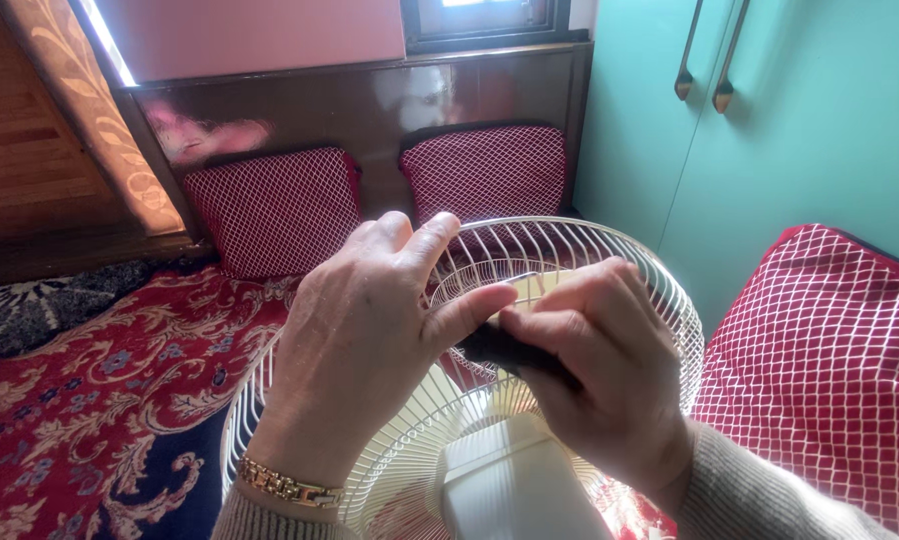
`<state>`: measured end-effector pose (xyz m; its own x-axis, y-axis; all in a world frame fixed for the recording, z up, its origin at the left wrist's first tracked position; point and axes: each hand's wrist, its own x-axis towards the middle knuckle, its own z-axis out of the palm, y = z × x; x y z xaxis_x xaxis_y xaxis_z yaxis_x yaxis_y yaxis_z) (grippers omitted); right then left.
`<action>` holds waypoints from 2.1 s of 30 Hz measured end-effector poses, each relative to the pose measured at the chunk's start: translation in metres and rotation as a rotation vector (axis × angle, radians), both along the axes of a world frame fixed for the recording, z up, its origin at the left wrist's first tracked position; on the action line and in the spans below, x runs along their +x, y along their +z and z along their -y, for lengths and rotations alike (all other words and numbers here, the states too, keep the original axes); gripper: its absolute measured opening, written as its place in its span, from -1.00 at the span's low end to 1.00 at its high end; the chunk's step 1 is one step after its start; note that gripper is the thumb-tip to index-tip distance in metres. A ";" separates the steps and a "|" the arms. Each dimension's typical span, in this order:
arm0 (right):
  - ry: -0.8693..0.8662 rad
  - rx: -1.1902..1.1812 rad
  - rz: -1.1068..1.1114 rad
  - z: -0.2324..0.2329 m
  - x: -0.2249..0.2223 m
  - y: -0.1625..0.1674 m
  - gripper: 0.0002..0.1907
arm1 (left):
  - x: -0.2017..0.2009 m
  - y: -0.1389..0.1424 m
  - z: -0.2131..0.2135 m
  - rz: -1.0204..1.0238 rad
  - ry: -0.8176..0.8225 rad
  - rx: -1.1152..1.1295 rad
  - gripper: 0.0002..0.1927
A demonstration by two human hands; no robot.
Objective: The person wipes the disassembled parts of an electric fan with a dark cloth while the fan lies on a patterned carpet. They hold the front grille steady and wipe its wires, then wipe the blades and the rear guard, rotating the fan to reach different sides.
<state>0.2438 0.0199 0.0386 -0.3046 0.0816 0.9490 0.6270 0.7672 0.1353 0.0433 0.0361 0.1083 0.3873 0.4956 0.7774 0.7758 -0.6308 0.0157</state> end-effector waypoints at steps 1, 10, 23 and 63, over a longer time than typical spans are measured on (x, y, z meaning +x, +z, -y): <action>-0.007 0.043 0.026 -0.002 0.001 0.000 -0.80 | 0.000 -0.001 -0.001 -0.005 -0.008 0.028 -0.14; -0.075 0.102 0.115 -0.007 0.018 -0.013 -0.75 | -0.007 -0.007 -0.015 -0.016 0.036 -0.064 -0.09; -0.118 0.106 0.454 0.003 0.014 -0.002 -0.80 | -0.006 -0.004 -0.010 -0.015 0.012 0.050 -0.12; -0.039 0.175 0.579 0.003 -0.011 0.002 -0.84 | 0.007 -0.005 -0.017 0.010 -0.036 0.035 -0.03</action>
<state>0.2328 0.0169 0.0404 -0.7755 -0.0391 0.6301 0.4409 0.6808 0.5849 0.0500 0.0528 0.1037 0.3961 0.4537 0.7983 0.7526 -0.6584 0.0008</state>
